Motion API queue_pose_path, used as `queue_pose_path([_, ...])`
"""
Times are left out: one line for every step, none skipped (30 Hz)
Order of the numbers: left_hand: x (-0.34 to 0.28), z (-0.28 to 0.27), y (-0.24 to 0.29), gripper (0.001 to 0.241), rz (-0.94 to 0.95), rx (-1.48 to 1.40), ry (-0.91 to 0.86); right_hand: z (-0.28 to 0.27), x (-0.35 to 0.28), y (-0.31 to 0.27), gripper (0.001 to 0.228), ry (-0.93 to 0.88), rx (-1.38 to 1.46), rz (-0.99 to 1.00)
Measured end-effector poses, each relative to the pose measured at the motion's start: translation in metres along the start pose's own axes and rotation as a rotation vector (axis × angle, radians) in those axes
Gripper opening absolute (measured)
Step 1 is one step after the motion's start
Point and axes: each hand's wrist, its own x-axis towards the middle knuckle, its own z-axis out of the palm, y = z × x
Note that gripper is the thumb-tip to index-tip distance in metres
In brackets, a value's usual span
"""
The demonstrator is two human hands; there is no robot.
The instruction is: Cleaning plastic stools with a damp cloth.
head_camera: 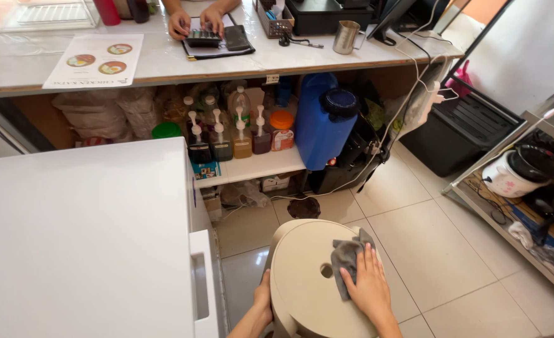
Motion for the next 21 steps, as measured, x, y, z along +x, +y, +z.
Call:
queue_pose_path([0.003, 0.001, 0.000, 0.068, -0.004, 0.005, -0.001, 0.002, 0.004, 0.001, 0.082, -0.001, -0.001, 0.007])
queue_pose_path([0.005, 0.000, -0.001, 0.068, 0.006, 0.005, 0.003, 0.004, 0.007, 0.003, 0.087, 0.009, 0.002, 0.007])
queue_pose_path([0.006, 0.000, -0.003, 0.068, 0.017, 0.004, 0.007, 0.006, 0.010, 0.004, 0.092, 0.019, 0.005, 0.007])
queue_pose_path([0.008, -0.002, -0.004, 0.068, 0.010, 0.009, 0.007, 0.006, 0.012, 0.002, 0.092, 0.014, 0.003, 0.015])
queue_pose_path([0.011, -0.003, -0.006, 0.068, 0.025, 0.003, -0.017, 0.006, 0.015, 0.001, 0.092, 0.006, -0.008, 0.013])
queue_pose_path([0.012, -0.004, -0.006, 0.068, 0.043, -0.003, -0.041, 0.005, 0.019, -0.001, 0.092, -0.002, -0.018, 0.010])
queue_pose_path([0.006, -0.002, -0.004, 0.068, 0.038, 0.002, -0.041, 0.003, 0.023, -0.008, 0.092, -0.005, -0.019, 0.016])
queue_pose_path([0.001, 0.000, -0.001, 0.068, 0.028, 0.018, -0.021, 0.001, 0.029, -0.016, 0.089, -0.033, -0.034, 0.043])
queue_pose_path([-0.004, 0.001, 0.003, 0.069, 0.018, 0.035, -0.002, -0.001, 0.034, -0.024, 0.087, -0.062, -0.049, 0.070])
queue_pose_path([-0.002, -0.001, 0.003, 0.069, 0.022, 0.036, -0.005, 0.003, 0.038, -0.030, 0.087, -0.056, -0.049, 0.070])
queue_pose_path([0.001, -0.003, 0.002, 0.067, 0.028, 0.018, -0.016, 0.008, 0.042, -0.036, 0.086, -0.072, -0.061, 0.051])
queue_pose_path([0.002, -0.005, 0.001, 0.066, 0.032, -0.003, -0.024, 0.012, 0.046, -0.042, 0.086, -0.090, -0.074, 0.029])
queue_pose_path([0.003, -0.005, 0.001, 0.066, 0.034, -0.004, -0.027, 0.013, 0.044, -0.052, 0.086, -0.087, -0.075, 0.027])
queue_pose_path([0.004, -0.006, 0.001, 0.065, 0.026, -0.014, -0.017, 0.015, 0.042, -0.063, 0.084, -0.096, -0.054, -0.013])
queue_pose_path([0.005, -0.007, 0.002, 0.065, 0.017, -0.025, -0.007, 0.018, 0.040, -0.073, 0.083, -0.105, -0.033, -0.053])
queue_pose_path([0.012, -0.010, -0.001, 0.065, 0.017, -0.027, -0.007, 0.017, 0.032, -0.085, 0.083, -0.106, -0.034, -0.054])
queue_pose_path([0.020, -0.012, -0.004, 0.064, 0.025, -0.066, -0.032, 0.016, 0.023, -0.096, 0.075, -0.106, 0.020, -0.141])
queue_pose_path([0.028, -0.014, -0.007, 0.063, 0.031, -0.105, -0.058, 0.015, 0.015, -0.106, 0.067, -0.106, 0.071, -0.227])
queue_pose_path([0.029, -0.016, -0.009, 0.063, 0.030, -0.107, -0.059, 0.010, 0.003, -0.113, 0.067, -0.107, 0.069, -0.228])
queue_pose_path([0.029, -0.017, -0.010, 0.062, 0.025, -0.123, -0.096, 0.005, -0.009, -0.119, 0.065, -0.107, 0.165, -0.308])
queue_pose_path([0.030, -0.018, -0.011, 0.061, 0.021, -0.138, -0.133, 0.000, -0.021, -0.125, 0.063, -0.107, 0.261, -0.387])
